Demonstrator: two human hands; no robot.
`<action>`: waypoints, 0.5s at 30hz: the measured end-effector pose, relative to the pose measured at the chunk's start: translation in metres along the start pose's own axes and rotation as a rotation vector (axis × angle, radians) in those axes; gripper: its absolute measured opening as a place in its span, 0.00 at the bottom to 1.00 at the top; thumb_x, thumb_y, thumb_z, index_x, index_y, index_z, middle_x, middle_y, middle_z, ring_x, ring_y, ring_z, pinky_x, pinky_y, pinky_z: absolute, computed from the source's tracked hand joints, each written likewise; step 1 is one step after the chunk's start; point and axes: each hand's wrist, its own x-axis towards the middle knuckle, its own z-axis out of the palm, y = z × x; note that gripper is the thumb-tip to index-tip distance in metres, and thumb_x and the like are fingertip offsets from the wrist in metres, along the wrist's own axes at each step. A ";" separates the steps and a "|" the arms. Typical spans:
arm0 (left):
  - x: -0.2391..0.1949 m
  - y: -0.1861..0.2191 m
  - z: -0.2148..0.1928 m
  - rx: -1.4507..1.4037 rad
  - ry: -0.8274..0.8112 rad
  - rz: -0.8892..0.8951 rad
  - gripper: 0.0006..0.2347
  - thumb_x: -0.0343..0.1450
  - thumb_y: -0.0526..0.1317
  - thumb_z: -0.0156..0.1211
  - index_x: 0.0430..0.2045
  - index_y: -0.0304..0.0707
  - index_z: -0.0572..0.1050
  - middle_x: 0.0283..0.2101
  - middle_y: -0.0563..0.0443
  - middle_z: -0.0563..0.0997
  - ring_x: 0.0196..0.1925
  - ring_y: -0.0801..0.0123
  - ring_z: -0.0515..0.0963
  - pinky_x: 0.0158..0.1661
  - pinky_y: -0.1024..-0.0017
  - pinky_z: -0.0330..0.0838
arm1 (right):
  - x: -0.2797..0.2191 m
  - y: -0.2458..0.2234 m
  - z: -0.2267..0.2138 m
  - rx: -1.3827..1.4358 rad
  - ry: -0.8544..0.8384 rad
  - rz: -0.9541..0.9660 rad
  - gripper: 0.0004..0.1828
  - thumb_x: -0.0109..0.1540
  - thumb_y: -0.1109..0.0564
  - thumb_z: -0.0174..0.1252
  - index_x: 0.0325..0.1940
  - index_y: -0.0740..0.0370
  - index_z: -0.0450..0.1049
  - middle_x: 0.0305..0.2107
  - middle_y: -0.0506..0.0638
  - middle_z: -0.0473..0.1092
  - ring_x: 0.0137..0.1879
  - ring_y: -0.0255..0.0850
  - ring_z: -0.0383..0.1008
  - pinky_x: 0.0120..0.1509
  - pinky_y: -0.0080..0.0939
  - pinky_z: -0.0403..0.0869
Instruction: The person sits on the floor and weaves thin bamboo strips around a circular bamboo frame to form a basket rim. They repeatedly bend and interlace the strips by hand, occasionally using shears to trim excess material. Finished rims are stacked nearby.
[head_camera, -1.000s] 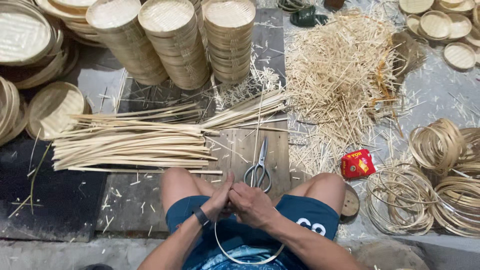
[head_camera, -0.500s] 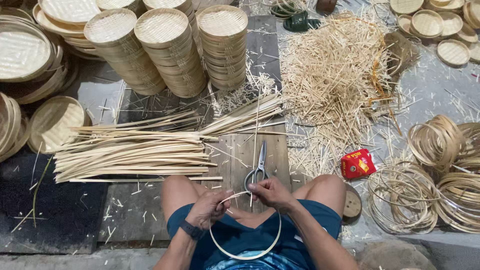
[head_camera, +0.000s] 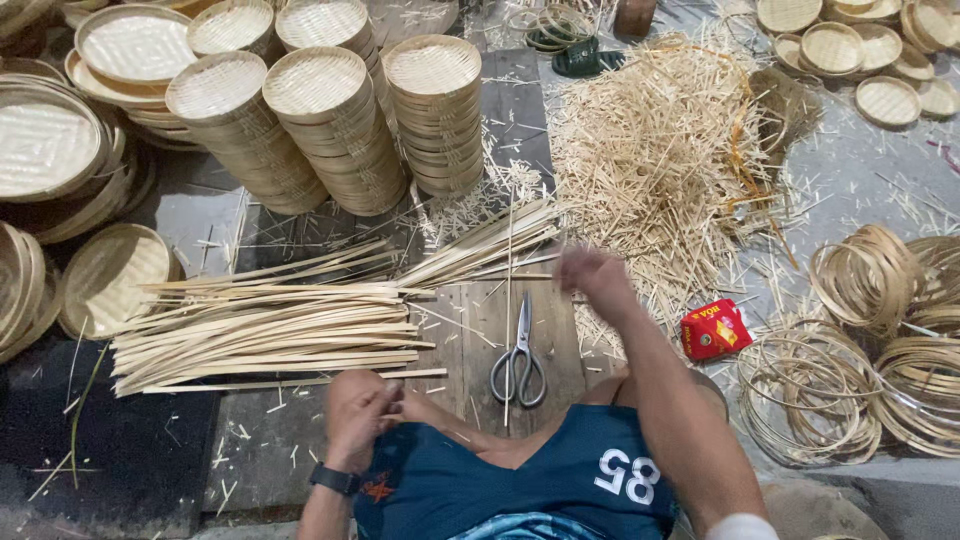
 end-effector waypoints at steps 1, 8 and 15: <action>0.010 -0.005 -0.012 0.027 0.004 0.016 0.14 0.73 0.44 0.62 0.44 0.31 0.83 0.35 0.47 0.85 0.32 0.70 0.82 0.27 0.78 0.70 | 0.007 -0.005 -0.006 0.179 0.170 -0.127 0.16 0.67 0.53 0.55 0.54 0.63 0.75 0.45 0.51 0.80 0.49 0.36 0.84 0.53 0.37 0.78; 0.067 -0.004 -0.086 0.551 0.531 0.309 0.16 0.70 0.45 0.67 0.46 0.33 0.83 0.40 0.42 0.87 0.40 0.59 0.85 0.40 0.65 0.80 | -0.023 0.044 0.018 0.102 0.032 -0.015 0.21 0.64 0.49 0.63 0.49 0.72 0.80 0.31 0.59 0.79 0.30 0.43 0.78 0.33 0.44 0.79; 0.085 0.015 -0.114 1.179 0.549 0.482 0.24 0.60 0.39 0.66 0.54 0.46 0.79 0.58 0.36 0.76 0.57 0.42 0.74 0.57 0.55 0.70 | -0.103 0.169 0.070 0.113 -0.039 0.374 0.17 0.64 0.47 0.62 0.46 0.64 0.81 0.28 0.47 0.78 0.31 0.34 0.76 0.35 0.37 0.75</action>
